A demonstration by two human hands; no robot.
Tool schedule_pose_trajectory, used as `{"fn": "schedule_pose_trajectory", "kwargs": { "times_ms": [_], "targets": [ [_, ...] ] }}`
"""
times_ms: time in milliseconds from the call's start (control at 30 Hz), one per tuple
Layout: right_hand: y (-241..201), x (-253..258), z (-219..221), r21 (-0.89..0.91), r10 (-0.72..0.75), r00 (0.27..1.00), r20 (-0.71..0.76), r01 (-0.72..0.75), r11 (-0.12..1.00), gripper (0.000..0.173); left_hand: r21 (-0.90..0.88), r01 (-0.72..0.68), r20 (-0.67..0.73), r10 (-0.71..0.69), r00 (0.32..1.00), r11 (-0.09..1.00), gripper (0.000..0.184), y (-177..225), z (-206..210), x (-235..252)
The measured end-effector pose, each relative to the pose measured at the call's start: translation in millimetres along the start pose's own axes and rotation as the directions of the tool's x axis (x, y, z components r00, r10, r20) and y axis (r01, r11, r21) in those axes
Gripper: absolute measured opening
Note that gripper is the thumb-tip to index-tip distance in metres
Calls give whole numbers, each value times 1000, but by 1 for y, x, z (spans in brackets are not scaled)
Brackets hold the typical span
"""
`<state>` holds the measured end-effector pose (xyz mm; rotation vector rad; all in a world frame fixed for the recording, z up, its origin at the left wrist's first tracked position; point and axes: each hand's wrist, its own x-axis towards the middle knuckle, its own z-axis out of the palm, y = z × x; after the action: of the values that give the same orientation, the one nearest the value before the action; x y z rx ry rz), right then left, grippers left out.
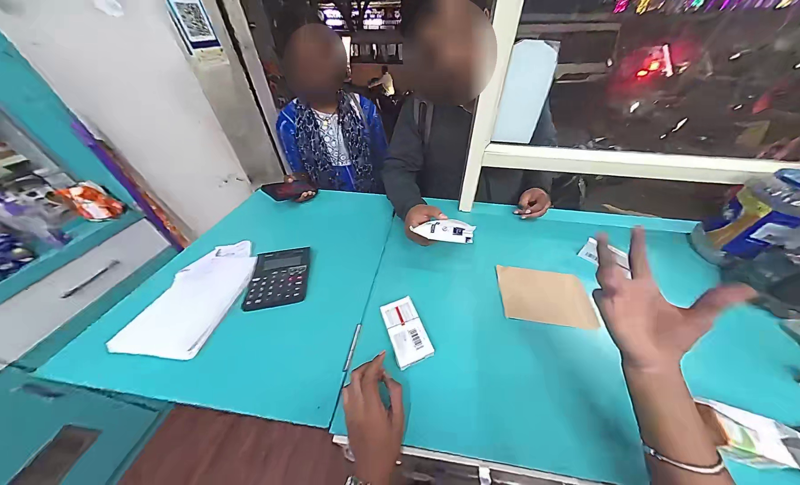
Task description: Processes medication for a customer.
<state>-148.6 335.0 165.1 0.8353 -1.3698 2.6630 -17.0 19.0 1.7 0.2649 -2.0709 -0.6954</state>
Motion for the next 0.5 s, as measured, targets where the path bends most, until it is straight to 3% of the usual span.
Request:
{"fn": "schedule_pose_trajectory", "kwargs": {
  "times_ms": [33, 67, 100, 133, 167, 200, 233, 300, 400, 500],
  "targets": [
    [12, 3, 1, -196, 73, 992, -99, -92, 976, 87, 11, 6, 17, -6, 1000, 1000, 36, 0, -1, 1],
    [27, 3, 5, -465, 130, 981, -141, -182, 866, 72, 21, 7, 37, -8, 999, 1000, 36, 1, -2, 2],
    [42, 2, 10, -766, 173, 978, -117, -200, 611, 62, 36, 4, 55, -6, 998, 999, 37, 1, -2, 3],
    [57, -1, 20, -966, 177, 984, -13, -58, 250, 77, 51, -4, 70, 0, 998, 999, 38, 0, -2, 5],
    [74, -7, 31, -991, 142, 983, 113, 123, -61, 92, 77, -11, 85, 5, 996, 997, 39, 0, -2, 5],
    [90, -12, 42, -934, 100, 966, 238, 256, -248, 102, 99, -18, 100, 8, 995, 995, 40, 0, -2, 5],
    [103, -16, 51, -874, 82, 940, 331, 339, -348, 108, 114, -26, 114, 13, 993, 993, 41, 0, -2, 6],
    [116, -27, 63, -834, 30, 903, 429, 409, -371, 104, 114, -30, 152, 12, 988, 993, 43, 2, -2, 8],
    [116, -46, 69, -850, -286, 822, 493, 385, -360, 59, 101, -29, 172, 11, 985, 995, 45, 0, -2, 7],
    [111, -67, 57, -899, -433, 808, 399, 253, -357, 57, 105, -28, 197, 7, 980, 994, 46, 0, -1, 9]
  ]
}}
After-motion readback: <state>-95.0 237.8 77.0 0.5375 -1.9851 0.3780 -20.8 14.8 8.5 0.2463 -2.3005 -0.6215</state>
